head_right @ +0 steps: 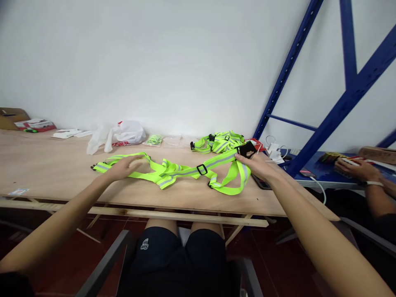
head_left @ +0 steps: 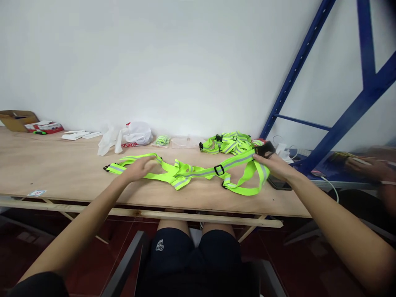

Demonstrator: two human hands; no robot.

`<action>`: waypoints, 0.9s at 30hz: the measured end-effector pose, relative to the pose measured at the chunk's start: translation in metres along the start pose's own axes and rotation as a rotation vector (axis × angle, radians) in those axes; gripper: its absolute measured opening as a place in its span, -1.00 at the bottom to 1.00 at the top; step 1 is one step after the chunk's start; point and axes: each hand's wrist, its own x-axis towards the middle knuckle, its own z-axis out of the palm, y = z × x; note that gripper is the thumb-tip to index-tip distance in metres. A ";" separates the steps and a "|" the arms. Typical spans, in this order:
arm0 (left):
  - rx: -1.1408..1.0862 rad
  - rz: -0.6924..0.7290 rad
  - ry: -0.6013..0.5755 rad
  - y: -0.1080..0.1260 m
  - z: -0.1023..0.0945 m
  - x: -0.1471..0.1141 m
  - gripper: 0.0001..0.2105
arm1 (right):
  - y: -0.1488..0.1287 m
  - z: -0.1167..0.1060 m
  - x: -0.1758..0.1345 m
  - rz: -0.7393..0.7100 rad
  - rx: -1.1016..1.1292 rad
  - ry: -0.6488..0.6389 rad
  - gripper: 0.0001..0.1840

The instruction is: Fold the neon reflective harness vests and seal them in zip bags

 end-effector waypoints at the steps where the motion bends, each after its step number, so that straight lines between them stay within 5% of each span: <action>1: -0.063 0.111 -0.123 0.016 0.004 0.002 -0.44 | 0.001 0.006 0.004 0.018 0.086 0.015 -0.55; 4: -0.139 0.188 -0.327 0.042 0.012 0.007 -0.48 | 0.004 0.020 0.016 0.087 0.303 0.110 -0.55; 7: -0.124 0.157 -0.395 0.042 0.015 0.009 -0.51 | 0.009 0.025 0.024 0.124 0.415 0.193 -0.53; 13: -0.100 0.201 -0.286 0.037 0.028 -0.009 -0.54 | 0.017 0.027 0.029 0.183 0.466 0.191 -0.62; 17: 0.080 -0.011 -0.278 0.045 0.051 -0.024 -0.37 | 0.016 0.029 0.039 0.214 0.391 0.073 -0.60; 20: 0.177 -0.148 -0.373 0.045 0.057 -0.018 -0.31 | -0.001 0.020 0.053 0.031 0.091 0.032 -0.67; 23: 0.218 -0.227 -0.419 0.033 0.052 -0.002 -0.31 | -0.026 -0.003 0.057 -0.231 -0.096 0.152 -0.80; 27: 0.252 -0.245 -0.361 0.013 0.047 0.008 -0.32 | -0.029 -0.028 0.017 -0.435 -0.404 0.201 -0.80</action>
